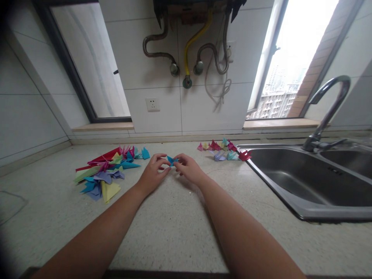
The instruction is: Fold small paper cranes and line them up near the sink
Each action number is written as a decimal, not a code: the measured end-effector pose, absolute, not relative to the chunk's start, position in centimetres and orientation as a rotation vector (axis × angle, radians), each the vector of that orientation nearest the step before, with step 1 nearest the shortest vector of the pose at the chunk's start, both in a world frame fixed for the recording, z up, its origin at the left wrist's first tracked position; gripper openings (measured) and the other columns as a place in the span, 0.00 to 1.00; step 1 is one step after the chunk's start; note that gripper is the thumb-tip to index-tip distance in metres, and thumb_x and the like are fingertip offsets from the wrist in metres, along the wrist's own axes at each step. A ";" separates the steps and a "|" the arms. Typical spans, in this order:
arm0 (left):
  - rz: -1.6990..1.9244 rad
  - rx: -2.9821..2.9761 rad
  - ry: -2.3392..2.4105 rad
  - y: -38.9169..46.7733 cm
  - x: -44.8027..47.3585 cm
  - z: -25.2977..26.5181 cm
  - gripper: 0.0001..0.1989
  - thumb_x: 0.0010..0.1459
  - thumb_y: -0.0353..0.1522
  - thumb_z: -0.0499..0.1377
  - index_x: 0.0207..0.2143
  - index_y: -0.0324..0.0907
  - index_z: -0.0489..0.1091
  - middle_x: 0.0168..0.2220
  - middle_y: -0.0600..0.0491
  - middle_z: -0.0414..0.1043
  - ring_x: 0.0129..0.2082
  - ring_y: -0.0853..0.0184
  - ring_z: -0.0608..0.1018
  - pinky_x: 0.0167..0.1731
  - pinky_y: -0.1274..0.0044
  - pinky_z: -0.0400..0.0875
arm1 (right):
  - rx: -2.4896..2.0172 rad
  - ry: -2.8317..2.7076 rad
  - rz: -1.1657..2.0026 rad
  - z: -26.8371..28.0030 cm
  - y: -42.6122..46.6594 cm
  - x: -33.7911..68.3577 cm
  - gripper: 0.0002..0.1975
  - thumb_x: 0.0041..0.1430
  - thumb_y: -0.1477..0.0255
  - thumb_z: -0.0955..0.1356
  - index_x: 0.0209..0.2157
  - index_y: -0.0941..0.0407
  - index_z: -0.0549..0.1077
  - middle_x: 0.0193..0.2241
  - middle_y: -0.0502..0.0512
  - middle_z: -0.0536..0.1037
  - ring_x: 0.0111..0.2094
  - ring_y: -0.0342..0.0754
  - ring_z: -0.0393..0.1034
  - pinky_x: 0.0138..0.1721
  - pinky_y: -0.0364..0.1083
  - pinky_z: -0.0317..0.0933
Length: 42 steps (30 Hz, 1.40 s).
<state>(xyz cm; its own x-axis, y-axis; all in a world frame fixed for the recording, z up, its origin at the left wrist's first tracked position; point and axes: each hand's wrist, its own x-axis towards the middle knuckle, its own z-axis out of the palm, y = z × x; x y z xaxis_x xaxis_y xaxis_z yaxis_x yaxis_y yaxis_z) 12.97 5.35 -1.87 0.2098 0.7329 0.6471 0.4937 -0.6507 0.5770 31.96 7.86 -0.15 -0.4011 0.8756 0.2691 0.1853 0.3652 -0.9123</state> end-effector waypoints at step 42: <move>1.365 1.336 0.931 7.1 12.5 -3.1 0.22 0.54 0.44 0.64 0.46 0.39 0.70 0.37 0.48 0.74 0.33 0.67 0.77 0.25 0.80 0.72 | -0.806 -1.979 0.477 -0.8 8.1 32.0 0.09 0.60 0.72 0.67 0.43 0.54 0.75 0.39 0.54 0.75 0.33 0.42 0.67 0.31 0.41 0.63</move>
